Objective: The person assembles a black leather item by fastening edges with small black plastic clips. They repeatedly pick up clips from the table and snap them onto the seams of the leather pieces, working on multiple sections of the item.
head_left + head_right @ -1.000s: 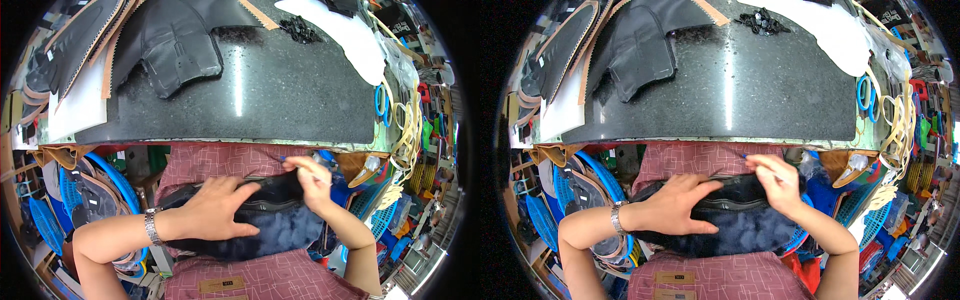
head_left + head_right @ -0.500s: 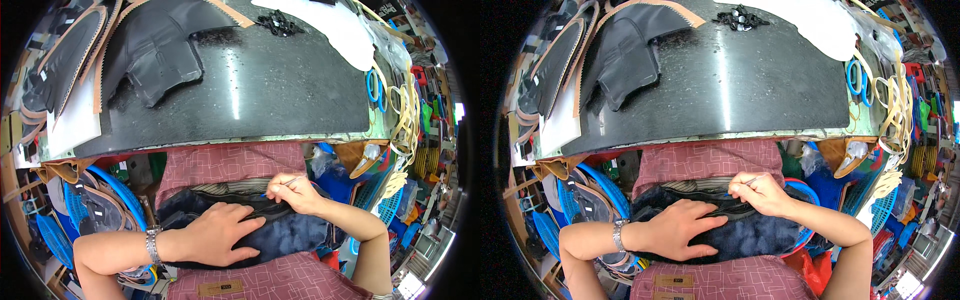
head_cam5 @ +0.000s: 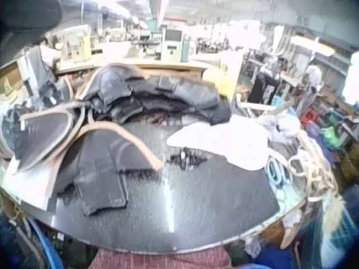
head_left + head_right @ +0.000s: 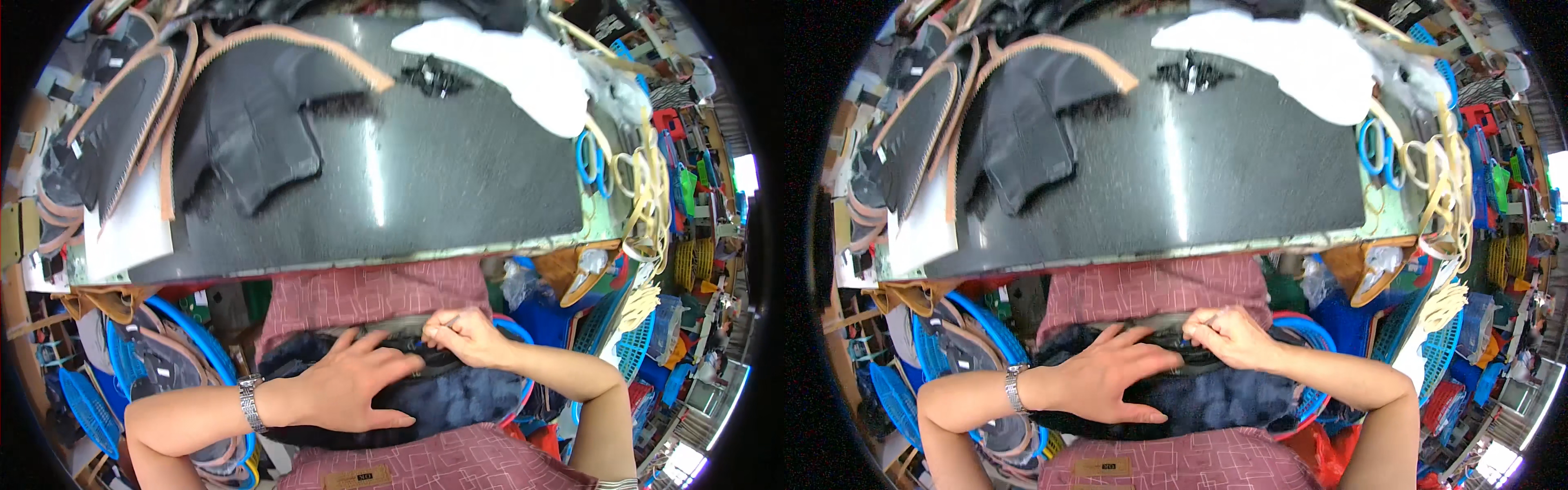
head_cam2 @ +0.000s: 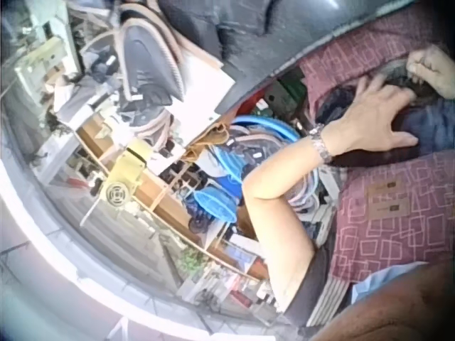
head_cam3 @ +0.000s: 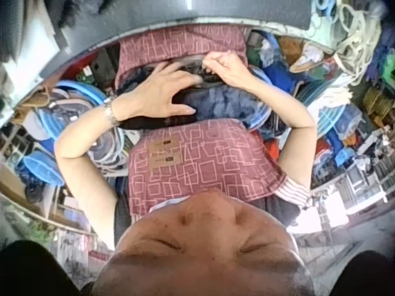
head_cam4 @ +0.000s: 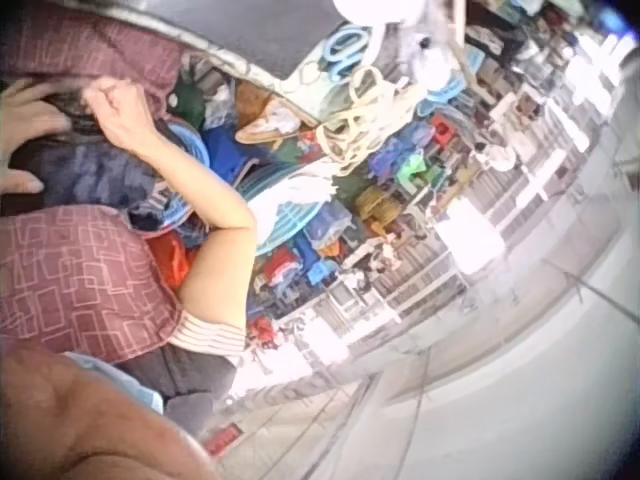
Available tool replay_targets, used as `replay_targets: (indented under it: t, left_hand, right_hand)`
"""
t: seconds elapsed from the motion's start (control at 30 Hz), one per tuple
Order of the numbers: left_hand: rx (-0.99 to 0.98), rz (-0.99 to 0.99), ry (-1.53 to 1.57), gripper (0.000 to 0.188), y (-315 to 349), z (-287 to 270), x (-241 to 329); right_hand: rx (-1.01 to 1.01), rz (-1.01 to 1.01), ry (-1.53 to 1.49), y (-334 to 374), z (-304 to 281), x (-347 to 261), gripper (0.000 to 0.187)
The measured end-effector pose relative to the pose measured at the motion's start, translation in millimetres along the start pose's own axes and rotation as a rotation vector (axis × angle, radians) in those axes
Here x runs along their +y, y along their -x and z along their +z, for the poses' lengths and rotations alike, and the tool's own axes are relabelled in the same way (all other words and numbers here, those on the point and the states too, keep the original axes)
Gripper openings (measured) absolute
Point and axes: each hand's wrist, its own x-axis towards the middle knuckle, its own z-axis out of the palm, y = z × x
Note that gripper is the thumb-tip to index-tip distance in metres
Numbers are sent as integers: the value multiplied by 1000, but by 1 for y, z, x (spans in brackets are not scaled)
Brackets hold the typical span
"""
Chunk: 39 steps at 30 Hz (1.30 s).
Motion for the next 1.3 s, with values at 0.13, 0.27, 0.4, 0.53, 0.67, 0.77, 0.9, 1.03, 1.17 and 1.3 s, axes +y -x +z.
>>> replay_targets:
  t: [0.13, 0.27, 0.4, 0.53, 0.67, 0.77, 0.9, 1.03, 1.17, 1.3]
  left_hand:
    - [-173, -310, 74, 98, -10, -17, -9]
    - [-327, -317, 199, 94, -14, -50, -6]
    - [-267, -87, 226, 71, -3, -66, 3]
    - [11, 44, -372, 47, 6, -62, 39]
    - [427, 183, -1148, 27, 20, -11, 13]
    - [366, 193, -1192, 28, 16, 19, -8]
    - [247, 144, -216, 28, 15, -28, -8]
    - [920, 1, -350, 24, -26, -138, -25]
    - [895, -536, 519, 66, -52, -215, -43]
    - [833, -628, 385, 69, -59, -218, -50]
  right_hand:
    - [240, -250, -134, 3, -21, -42, 14]
    - [526, -740, 591, -14, -75, -95, 9]
    - [628, -842, 856, -88, -131, -152, 13]
    - [632, -763, 1287, -203, -165, -204, 17]
    - [545, -583, 1643, -268, -172, -218, 14]
    - [657, -700, 1510, -277, -153, -222, 17]
    - [604, -519, 1169, -253, -103, -230, 34]
    - [490, -195, 971, -229, -87, -211, 41]
    - [333, -309, 435, -212, -84, -202, 37]
    - [246, -726, 486, -183, -51, -182, 35]
